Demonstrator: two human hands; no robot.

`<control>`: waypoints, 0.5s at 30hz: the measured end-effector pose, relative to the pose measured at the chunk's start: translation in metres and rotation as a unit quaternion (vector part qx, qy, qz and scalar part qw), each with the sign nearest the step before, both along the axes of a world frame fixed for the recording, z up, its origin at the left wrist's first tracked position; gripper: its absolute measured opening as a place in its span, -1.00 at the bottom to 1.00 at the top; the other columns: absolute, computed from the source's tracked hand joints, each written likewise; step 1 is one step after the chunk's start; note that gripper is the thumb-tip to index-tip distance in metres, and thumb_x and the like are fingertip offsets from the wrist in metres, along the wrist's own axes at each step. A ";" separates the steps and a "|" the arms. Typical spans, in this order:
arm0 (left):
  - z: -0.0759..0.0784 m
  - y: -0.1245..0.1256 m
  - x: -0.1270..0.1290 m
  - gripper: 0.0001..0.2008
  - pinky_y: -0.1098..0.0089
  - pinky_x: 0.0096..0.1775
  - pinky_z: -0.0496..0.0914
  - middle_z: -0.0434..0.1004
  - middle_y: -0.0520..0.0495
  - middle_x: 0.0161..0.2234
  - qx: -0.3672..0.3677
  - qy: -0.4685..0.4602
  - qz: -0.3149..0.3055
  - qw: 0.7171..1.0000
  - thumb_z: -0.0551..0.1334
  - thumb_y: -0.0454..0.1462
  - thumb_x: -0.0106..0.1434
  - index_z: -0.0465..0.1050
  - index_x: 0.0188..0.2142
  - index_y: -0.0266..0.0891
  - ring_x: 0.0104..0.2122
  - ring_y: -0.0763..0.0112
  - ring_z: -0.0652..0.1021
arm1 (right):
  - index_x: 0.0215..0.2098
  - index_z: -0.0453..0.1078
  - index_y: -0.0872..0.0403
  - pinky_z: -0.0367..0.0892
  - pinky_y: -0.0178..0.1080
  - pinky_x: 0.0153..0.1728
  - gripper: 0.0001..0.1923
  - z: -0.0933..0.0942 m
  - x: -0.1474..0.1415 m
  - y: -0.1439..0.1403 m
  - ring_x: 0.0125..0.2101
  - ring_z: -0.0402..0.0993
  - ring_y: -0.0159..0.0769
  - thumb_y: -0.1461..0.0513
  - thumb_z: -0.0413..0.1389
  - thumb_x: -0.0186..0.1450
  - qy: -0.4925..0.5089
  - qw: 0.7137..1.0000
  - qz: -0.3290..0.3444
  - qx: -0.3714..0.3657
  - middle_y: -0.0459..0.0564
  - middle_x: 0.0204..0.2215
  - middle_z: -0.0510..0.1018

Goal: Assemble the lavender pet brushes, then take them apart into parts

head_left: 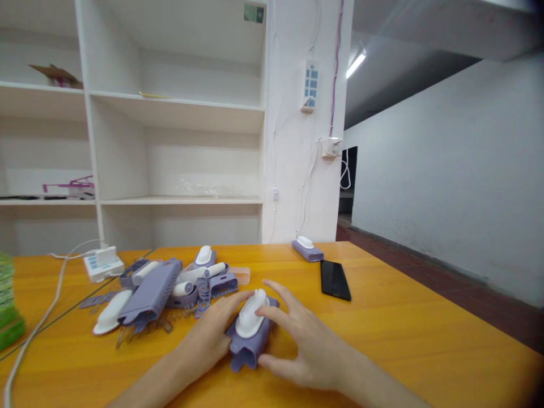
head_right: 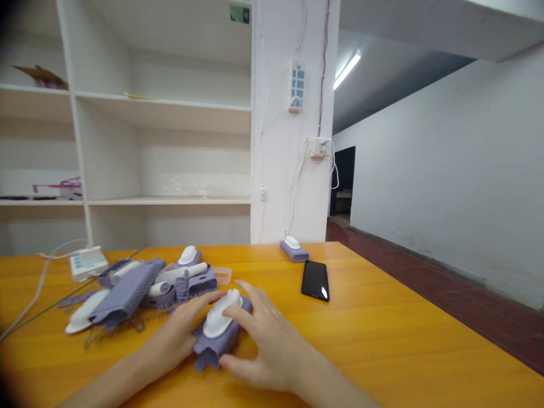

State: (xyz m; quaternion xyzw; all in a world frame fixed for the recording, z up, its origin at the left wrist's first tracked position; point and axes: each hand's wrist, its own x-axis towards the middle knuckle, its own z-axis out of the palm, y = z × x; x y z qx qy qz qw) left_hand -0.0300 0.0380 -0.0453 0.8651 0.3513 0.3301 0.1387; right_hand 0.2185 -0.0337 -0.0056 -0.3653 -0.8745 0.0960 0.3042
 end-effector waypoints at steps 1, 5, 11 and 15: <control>0.000 0.001 -0.001 -0.22 0.15 0.24 0.28 0.44 -0.06 0.24 -0.002 0.005 0.002 1.000 0.14 -0.52 0.02 0.28 0.25 -0.05 0.21 0.18 0.44 | 0.22 0.29 -0.11 0.11 -0.10 0.31 -0.36 0.002 -0.002 -0.001 0.34 0.10 -0.05 0.13 0.31 0.20 0.003 1.000 0.010 0.013 0.07 0.40 0.02; 0.001 -0.001 -0.002 -0.18 0.18 0.23 0.28 0.45 -0.01 0.23 0.003 0.017 -0.011 1.000 0.10 -0.55 0.02 0.25 0.27 -0.01 0.20 0.22 0.45 | 0.21 0.32 -0.09 0.14 -0.12 0.29 -0.37 0.005 -0.014 -0.003 0.30 0.18 -0.07 0.14 0.32 0.20 0.034 0.999 0.036 0.021 0.07 0.34 0.15; 0.003 -0.005 0.002 -0.21 0.22 0.18 0.33 0.48 -0.05 0.20 0.003 0.017 -0.039 0.999 0.15 -0.51 0.09 0.21 0.31 -0.02 0.16 0.19 0.49 | 0.15 0.38 -0.08 0.11 -0.06 0.31 -0.43 0.005 -0.021 -0.002 0.33 0.12 -0.03 0.19 0.32 0.18 0.044 0.998 0.045 0.018 0.07 0.36 0.15; 0.007 -0.006 0.004 -0.26 0.23 0.16 0.35 0.56 -0.05 0.11 -0.008 0.014 -0.043 0.999 0.13 -0.52 0.10 0.26 0.27 -0.03 0.10 0.20 0.53 | 0.04 0.41 -0.04 0.12 -0.12 0.30 -0.55 0.007 -0.024 -0.004 0.32 0.15 -0.07 0.24 0.31 0.18 0.056 0.997 0.052 0.015 0.06 0.32 0.21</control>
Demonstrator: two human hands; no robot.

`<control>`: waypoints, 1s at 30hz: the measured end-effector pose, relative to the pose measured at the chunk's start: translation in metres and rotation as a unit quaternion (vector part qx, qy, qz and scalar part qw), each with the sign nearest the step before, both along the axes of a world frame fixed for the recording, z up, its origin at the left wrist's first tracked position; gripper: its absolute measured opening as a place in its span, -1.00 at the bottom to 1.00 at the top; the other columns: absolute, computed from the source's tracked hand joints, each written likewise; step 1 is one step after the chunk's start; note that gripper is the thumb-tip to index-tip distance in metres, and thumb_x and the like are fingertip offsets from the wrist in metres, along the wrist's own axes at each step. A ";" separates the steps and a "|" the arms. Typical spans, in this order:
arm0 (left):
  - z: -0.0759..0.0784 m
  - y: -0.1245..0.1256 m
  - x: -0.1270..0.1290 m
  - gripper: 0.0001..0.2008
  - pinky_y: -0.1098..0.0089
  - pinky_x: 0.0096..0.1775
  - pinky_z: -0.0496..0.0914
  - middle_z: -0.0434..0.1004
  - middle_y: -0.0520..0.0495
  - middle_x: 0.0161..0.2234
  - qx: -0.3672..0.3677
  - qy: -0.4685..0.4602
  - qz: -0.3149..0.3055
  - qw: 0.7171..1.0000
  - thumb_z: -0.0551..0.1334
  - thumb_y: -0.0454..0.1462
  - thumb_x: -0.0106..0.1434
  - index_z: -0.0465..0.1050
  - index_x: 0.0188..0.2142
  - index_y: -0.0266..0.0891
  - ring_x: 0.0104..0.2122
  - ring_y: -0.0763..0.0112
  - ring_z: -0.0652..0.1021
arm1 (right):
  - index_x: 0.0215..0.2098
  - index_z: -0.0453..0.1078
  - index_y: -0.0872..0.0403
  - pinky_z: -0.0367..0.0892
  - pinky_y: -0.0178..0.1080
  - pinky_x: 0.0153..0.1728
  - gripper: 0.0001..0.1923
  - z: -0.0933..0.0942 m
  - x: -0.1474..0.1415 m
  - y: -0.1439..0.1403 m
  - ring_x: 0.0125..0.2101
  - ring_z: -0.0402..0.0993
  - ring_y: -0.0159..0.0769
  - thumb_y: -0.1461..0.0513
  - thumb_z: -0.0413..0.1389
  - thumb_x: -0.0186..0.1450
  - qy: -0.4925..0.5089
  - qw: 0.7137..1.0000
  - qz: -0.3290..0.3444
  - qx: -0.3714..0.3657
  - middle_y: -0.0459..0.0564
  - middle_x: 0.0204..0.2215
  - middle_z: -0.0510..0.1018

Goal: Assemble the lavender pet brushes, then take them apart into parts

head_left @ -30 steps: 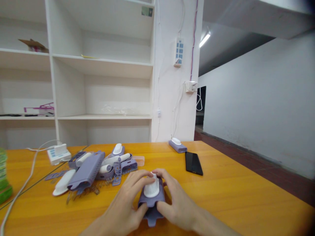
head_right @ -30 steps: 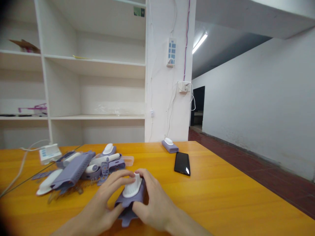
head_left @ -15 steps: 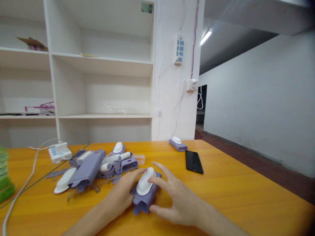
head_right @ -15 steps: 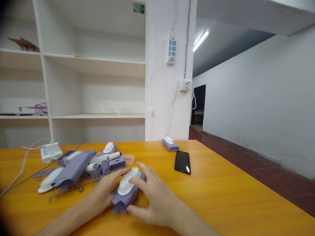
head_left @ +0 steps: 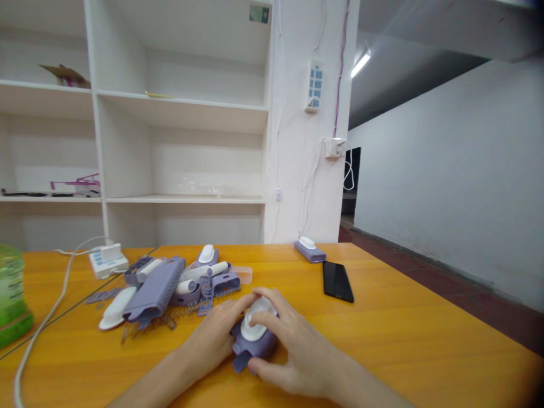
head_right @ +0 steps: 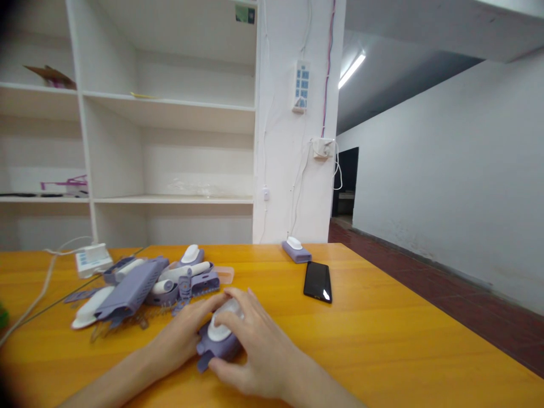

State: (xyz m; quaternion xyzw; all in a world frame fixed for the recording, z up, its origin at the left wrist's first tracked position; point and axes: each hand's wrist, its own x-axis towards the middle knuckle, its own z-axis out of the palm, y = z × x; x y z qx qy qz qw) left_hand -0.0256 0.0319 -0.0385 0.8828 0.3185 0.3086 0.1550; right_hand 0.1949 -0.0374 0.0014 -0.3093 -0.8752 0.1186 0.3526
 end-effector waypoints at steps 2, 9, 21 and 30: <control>0.002 -0.001 0.001 -0.27 0.24 0.15 0.36 0.58 -0.04 0.09 -0.008 0.000 -0.002 1.000 0.13 -0.52 0.10 0.26 0.27 -0.04 0.09 0.20 0.54 | -0.03 0.40 -0.02 0.15 -0.15 0.28 -0.59 0.000 -0.002 0.000 0.30 0.19 -0.09 0.25 0.31 0.16 0.010 1.000 -0.003 -0.011 0.07 0.30 0.23; 0.010 -0.006 0.003 -0.27 0.29 0.15 0.34 0.57 -0.01 0.10 -0.030 -0.011 -0.011 0.999 0.11 -0.54 0.09 0.27 0.24 -0.05 0.13 0.22 0.53 | 0.24 0.31 -0.09 0.05 -0.06 0.33 -0.33 -0.005 -0.004 0.003 0.37 0.04 -0.06 0.24 0.31 0.17 -0.016 1.000 -0.009 -0.022 0.08 0.40 0.06; 0.015 -0.008 0.001 -0.37 0.40 -0.08 0.44 0.63 0.01 0.01 -0.033 -0.034 -0.031 0.998 0.21 -0.45 0.17 0.30 0.23 -0.01 -0.09 0.23 0.62 | -0.16 0.54 -0.02 0.22 -0.14 0.24 -0.81 -0.009 0.012 0.009 0.25 0.27 -0.09 0.20 0.31 0.24 0.028 0.999 0.023 -0.008 0.04 0.29 0.26; -0.002 -0.018 0.018 -0.16 0.27 -0.06 0.43 0.58 -0.03 0.06 0.008 -0.021 0.053 0.998 0.26 -0.37 0.11 -0.01 0.33 0.04 -0.06 0.13 0.61 | 0.37 0.02 0.03 0.06 0.11 0.32 -0.04 -0.027 -0.021 0.010 0.32 0.12 0.06 -0.02 0.34 0.16 0.108 0.967 -0.208 -0.098 0.20 0.33 0.20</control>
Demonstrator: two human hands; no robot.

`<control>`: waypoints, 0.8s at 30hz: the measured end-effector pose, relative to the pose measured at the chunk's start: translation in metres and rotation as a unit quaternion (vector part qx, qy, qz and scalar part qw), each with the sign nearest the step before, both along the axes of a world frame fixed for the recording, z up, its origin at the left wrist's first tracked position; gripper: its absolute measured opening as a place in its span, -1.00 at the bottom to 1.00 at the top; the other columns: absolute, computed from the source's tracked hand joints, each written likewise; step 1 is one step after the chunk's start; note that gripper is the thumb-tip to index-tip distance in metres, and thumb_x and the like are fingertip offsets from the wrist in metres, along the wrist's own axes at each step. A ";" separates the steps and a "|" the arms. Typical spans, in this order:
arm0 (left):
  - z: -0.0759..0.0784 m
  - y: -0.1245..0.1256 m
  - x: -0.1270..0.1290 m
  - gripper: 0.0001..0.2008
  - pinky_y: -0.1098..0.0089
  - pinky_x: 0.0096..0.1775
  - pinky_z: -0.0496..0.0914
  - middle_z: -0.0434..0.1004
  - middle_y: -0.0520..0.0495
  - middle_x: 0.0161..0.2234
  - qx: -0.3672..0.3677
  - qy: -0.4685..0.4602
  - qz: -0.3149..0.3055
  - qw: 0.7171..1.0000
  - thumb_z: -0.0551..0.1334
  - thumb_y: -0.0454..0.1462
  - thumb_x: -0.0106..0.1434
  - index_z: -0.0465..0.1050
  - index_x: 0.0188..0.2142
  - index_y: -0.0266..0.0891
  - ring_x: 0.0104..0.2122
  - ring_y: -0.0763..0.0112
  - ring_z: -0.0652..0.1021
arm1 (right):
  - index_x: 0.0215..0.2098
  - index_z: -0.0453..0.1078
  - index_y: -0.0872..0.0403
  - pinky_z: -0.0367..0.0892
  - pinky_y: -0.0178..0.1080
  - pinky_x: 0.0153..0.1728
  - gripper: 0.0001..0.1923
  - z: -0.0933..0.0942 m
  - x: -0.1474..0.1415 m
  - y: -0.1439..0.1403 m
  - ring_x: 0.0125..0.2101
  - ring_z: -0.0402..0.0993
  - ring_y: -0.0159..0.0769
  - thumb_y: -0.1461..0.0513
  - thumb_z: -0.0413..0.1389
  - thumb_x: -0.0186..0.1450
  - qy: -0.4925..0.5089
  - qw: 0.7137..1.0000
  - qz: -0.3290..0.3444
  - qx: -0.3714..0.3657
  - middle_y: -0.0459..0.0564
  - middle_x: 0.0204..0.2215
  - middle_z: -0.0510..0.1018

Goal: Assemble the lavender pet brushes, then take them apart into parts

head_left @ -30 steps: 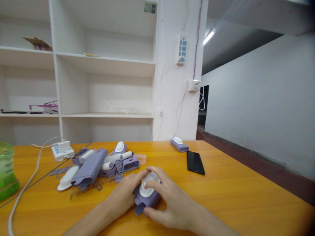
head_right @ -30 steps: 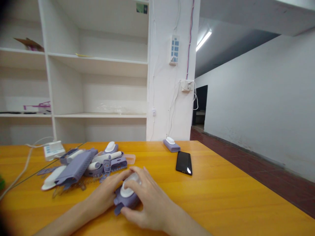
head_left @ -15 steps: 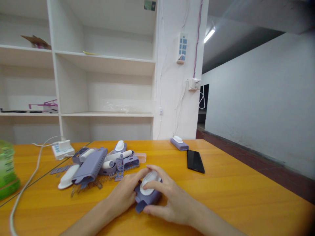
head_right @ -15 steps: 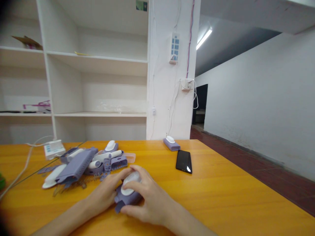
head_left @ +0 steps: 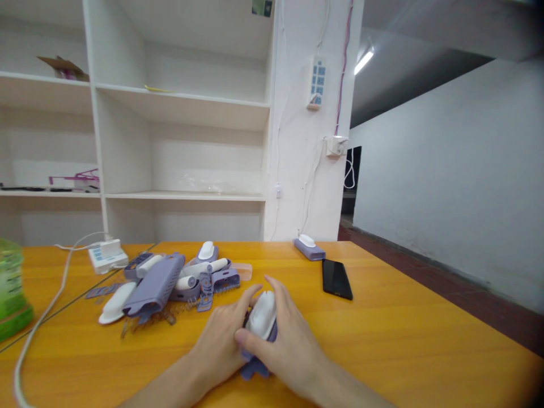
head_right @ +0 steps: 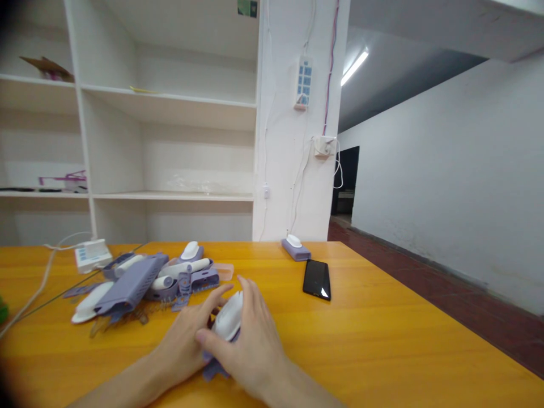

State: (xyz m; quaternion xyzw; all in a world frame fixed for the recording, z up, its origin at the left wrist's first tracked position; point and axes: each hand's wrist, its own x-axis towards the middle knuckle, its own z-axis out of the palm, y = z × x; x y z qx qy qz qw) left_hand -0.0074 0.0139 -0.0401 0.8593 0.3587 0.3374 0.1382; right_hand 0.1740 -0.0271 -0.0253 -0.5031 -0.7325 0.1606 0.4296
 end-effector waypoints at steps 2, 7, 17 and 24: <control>-0.003 -0.005 0.005 -0.14 0.25 -0.10 0.43 0.56 -0.07 0.04 0.009 0.005 0.022 1.000 0.27 -0.36 0.09 -0.03 0.33 0.00 -0.10 0.12 0.61 | 0.39 -0.01 0.03 0.12 0.11 0.29 -0.03 -0.001 -0.003 -0.001 0.29 0.19 0.06 -0.03 0.32 0.17 0.004 1.000 0.009 -0.029 0.19 0.29 0.26; -0.007 -0.007 0.005 -0.12 0.21 -0.07 0.41 0.51 -0.12 0.03 0.004 0.014 0.036 0.999 0.26 -0.40 0.04 -0.02 0.33 -0.05 -0.05 0.08 0.57 | 0.38 0.04 0.00 0.16 0.04 0.27 -0.22 0.001 0.008 0.000 0.25 0.25 -0.01 0.10 0.23 0.29 -0.003 0.998 0.061 -0.026 0.13 0.25 0.34; 0.000 -0.011 0.007 -0.25 0.18 0.00 0.39 0.48 -0.09 0.09 0.016 0.019 0.010 1.000 0.26 -0.38 0.13 0.06 0.28 0.01 -0.01 0.11 0.55 | 0.28 0.22 -0.01 0.26 -0.04 0.18 -0.42 -0.005 0.018 0.004 0.14 0.40 -0.07 0.08 0.18 0.34 0.016 0.997 0.079 0.003 0.07 0.15 0.47; -0.010 -0.003 0.004 -0.10 0.19 -0.05 0.40 0.46 -0.12 0.05 0.005 0.014 0.008 1.000 0.23 -0.42 0.01 -0.06 0.32 -0.04 -0.04 0.10 0.54 | 0.40 -0.02 0.06 0.05 0.06 0.32 0.10 -0.010 0.008 0.005 0.32 0.11 0.06 0.01 0.39 0.05 0.002 0.999 0.024 -0.037 0.18 0.35 0.19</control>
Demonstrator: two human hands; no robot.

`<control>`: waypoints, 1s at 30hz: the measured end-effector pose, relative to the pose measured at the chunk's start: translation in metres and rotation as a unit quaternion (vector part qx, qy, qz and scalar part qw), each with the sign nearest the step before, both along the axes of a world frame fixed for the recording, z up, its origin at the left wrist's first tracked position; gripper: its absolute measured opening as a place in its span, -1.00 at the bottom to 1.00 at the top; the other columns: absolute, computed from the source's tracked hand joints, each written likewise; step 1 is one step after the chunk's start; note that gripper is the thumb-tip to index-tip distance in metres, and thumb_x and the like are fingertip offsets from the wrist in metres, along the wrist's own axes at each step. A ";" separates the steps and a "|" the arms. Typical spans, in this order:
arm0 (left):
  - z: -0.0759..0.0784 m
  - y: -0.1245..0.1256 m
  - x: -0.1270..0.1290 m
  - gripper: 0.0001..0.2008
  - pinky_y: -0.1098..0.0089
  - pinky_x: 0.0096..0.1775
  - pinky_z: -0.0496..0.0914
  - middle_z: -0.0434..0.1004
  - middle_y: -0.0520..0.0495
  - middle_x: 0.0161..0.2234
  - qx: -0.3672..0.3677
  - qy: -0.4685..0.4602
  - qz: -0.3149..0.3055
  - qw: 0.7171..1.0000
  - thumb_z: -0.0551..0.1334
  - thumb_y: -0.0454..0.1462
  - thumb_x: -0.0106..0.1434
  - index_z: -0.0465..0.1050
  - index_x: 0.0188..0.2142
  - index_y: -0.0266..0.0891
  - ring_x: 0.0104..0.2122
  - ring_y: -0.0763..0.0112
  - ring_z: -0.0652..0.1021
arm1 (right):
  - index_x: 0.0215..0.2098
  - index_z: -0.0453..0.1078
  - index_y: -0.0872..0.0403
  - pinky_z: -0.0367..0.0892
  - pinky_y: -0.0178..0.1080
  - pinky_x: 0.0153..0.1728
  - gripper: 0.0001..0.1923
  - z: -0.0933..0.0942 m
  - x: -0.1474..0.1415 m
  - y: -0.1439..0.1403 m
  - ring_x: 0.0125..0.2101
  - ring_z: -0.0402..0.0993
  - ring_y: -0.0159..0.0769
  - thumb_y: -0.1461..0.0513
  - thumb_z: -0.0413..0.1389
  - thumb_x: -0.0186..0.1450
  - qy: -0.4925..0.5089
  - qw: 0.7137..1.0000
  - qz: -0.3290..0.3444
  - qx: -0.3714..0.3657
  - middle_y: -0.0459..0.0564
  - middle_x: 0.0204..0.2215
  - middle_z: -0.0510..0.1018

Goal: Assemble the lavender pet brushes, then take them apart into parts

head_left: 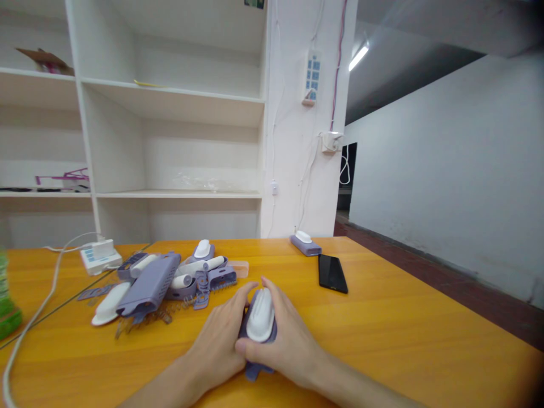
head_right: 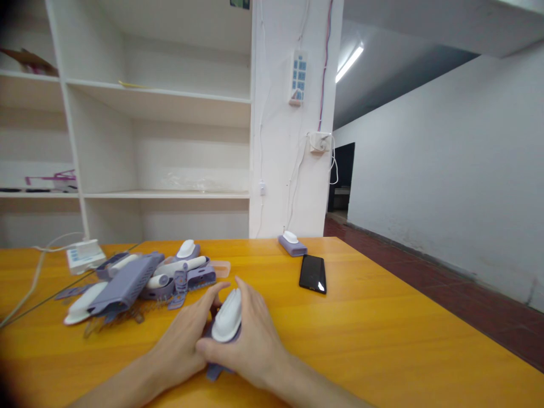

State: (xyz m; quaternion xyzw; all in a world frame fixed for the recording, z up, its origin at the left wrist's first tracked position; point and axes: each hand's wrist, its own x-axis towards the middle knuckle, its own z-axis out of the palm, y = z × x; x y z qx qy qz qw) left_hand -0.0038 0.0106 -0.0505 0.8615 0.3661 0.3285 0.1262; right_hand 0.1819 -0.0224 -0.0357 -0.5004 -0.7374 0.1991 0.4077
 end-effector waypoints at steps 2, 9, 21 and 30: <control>-0.001 0.001 -0.002 -0.07 0.18 -0.04 0.39 0.45 -0.11 0.04 0.002 0.000 -0.007 1.000 0.24 -0.41 -0.01 -0.08 0.33 -0.04 -0.04 0.10 0.53 | 0.44 -0.12 0.11 -0.05 0.10 0.35 0.28 -0.002 0.000 0.000 0.38 -0.05 0.12 -0.06 0.43 -0.04 -0.013 0.999 -0.021 -0.024 0.23 0.40 0.06; 0.006 -0.003 -0.004 -0.12 0.22 -0.05 0.38 0.47 -0.05 -0.03 -0.001 -0.014 -0.024 1.000 0.18 -0.47 -0.03 0.00 0.28 -0.02 -0.10 0.18 0.54 | 0.19 0.30 0.05 0.23 -0.03 0.12 -0.24 0.007 0.001 0.001 0.10 0.33 0.00 0.05 0.38 0.08 -0.009 1.000 -0.011 -0.018 0.08 0.08 0.44; 0.007 -0.003 -0.003 -0.12 0.22 0.07 0.35 0.44 -0.05 0.09 -0.010 -0.022 -0.042 0.999 0.16 -0.50 -0.03 0.01 0.28 0.00 0.03 0.18 0.50 | -0.15 0.40 0.01 0.23 -0.19 -0.12 -0.64 0.006 0.006 0.008 -0.15 0.35 -0.16 0.08 0.35 0.17 0.020 0.998 0.048 0.030 -0.07 -0.19 0.44; 0.005 -0.002 -0.004 -0.12 0.20 0.11 0.33 0.42 -0.05 0.11 -0.014 -0.022 -0.038 0.999 0.14 -0.52 -0.07 0.05 0.26 0.01 0.06 0.18 0.49 | -0.06 0.41 0.02 0.25 -0.16 -0.08 -0.62 0.002 0.007 0.010 -0.11 0.36 -0.13 0.08 0.32 0.22 0.021 0.998 0.041 0.035 -0.04 -0.16 0.45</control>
